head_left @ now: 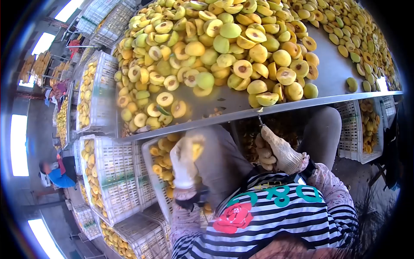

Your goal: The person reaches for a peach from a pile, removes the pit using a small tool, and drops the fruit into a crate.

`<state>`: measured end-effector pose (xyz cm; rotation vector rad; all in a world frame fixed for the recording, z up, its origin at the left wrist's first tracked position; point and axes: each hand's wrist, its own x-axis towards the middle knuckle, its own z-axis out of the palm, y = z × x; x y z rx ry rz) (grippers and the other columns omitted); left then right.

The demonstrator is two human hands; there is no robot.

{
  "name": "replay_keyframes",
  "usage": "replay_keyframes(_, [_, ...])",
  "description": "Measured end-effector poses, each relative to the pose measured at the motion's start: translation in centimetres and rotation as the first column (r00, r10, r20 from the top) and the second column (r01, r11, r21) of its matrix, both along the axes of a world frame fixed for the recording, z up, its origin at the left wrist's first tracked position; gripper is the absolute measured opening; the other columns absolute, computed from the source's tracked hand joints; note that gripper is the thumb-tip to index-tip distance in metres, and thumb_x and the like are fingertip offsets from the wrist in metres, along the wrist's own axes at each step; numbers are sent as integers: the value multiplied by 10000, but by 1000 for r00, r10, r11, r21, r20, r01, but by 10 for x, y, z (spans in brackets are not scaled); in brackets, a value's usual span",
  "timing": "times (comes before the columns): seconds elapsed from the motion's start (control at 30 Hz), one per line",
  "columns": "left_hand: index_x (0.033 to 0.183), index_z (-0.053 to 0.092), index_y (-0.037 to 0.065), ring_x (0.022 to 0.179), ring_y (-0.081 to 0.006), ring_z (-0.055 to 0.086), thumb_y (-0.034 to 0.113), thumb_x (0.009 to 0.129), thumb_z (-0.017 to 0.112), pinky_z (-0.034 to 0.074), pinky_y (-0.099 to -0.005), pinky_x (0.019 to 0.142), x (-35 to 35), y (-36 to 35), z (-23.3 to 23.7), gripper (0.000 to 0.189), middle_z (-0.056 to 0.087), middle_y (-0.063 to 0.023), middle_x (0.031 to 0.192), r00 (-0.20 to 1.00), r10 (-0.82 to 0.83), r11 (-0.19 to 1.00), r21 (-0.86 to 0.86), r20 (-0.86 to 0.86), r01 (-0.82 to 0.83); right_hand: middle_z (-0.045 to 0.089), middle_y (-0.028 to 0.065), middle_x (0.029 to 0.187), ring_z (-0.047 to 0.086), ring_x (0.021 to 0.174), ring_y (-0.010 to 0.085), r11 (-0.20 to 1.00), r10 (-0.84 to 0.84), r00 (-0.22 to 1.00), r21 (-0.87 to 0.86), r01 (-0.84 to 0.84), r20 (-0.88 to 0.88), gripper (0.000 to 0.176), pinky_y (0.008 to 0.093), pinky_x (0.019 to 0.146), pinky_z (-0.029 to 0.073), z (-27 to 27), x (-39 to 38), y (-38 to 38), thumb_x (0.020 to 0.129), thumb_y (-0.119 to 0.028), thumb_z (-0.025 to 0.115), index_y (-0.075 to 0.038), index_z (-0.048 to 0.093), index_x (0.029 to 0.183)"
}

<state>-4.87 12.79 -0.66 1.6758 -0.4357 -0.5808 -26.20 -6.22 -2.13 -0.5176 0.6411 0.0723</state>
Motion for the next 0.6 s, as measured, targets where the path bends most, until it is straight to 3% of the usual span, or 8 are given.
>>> replay_keyframes(0.07, [906, 719, -29, 810, -192, 678, 70, 905, 651, 534, -321, 751, 45, 42, -5, 120, 726, -81, 859, 743, -319, 935, 324, 589, 144, 447, -13, 609, 379, 463, 116, 998, 29, 999, -65, -26, 38, 417, 276, 447, 332, 6, 3, 2, 1033, -529, 476, -143, 501, 877])
replay_keyframes(0.13, [943, 733, -16, 800, -191, 677, 101, 899, 661, 524, -340, 737, 57, 44, 23, 144, 732, -128, 884, 980, 26, 991, 121, 199, -51, 436, -11, 609, 363, 462, 115, 996, 41, 999, -76, -39, 23, 407, 275, 452, 313, 8, 9, 6, 1040, -501, 471, -128, 498, 879])
replay_keyframes(0.2, [1001, 740, 7, 783, -221, 690, 144, 897, 657, 529, -330, 744, 81, 18, 41, 191, 720, -165, 882, 723, -59, 921, 317, 689, -228, 431, -8, 609, 354, 462, 114, 994, 70, 998, -89, -69, 8, 405, 275, 455, 298, 12, 14, 12, 1040, -493, 471, -121, 496, 881])
replay_keyframes(0.27, [1004, 740, 14, 812, -315, 709, 277, 919, 644, 535, -356, 762, 127, -5, 1, 293, 727, -188, 879, 607, -134, 910, 340, 783, -239, 429, 0, 609, 343, 459, 113, 987, 98, 994, -132, -91, 43, 398, 274, 454, 282, 20, 17, 20, 1036, -482, 484, -114, 492, 884])
replay_keyframes(0.3, [1090, 722, 35, 883, -340, 710, 316, 903, 655, 540, -392, 808, 128, -25, 5, 345, 731, -193, 944, 662, -241, 812, 520, 710, -263, 429, 2, 609, 347, 459, 112, 977, 105, 993, -191, -94, 47, 393, 276, 453, 286, 24, 17, 22, 1038, -471, 485, -113, 491, 877])
replay_keyframes(0.33, [1210, 678, 70, 949, -359, 694, 343, 884, 661, 536, -427, 852, 137, -41, -9, 425, 726, -185, 1011, 483, -415, 736, 597, 771, -320, 429, 3, 609, 351, 460, 112, 964, 109, 993, -248, -94, 48, 387, 278, 452, 291, 27, 17, 24, 1040, -460, 486, -113, 491, 870])
replay_keyframes(0.47, [1165, 664, 91, 995, -382, 668, 327, 838, 697, 530, -447, 867, 138, -73, -13, 405, 705, -198, 1054, 628, -610, 630, 777, 483, 14, 442, 3, 610, 352, 444, 106, 957, 74, 996, -283, -57, 51, 366, 267, 437, 286, 35, 9, 25, 1037, -426, 502, -111, 497, 851])
replay_keyframes(0.6, [1171, 674, 17, 963, -197, 675, 53, 832, 714, 522, -297, 893, 108, -66, -43, 342, 711, -83, 1084, 781, -326, 944, 138, 533, 299, 475, -8, 628, 373, 439, 94, 912, 69, 995, -409, -30, 79, 247, 266, 427, 311, 33, 12, 28, 1009, -308, 566, -103, 527, 878])
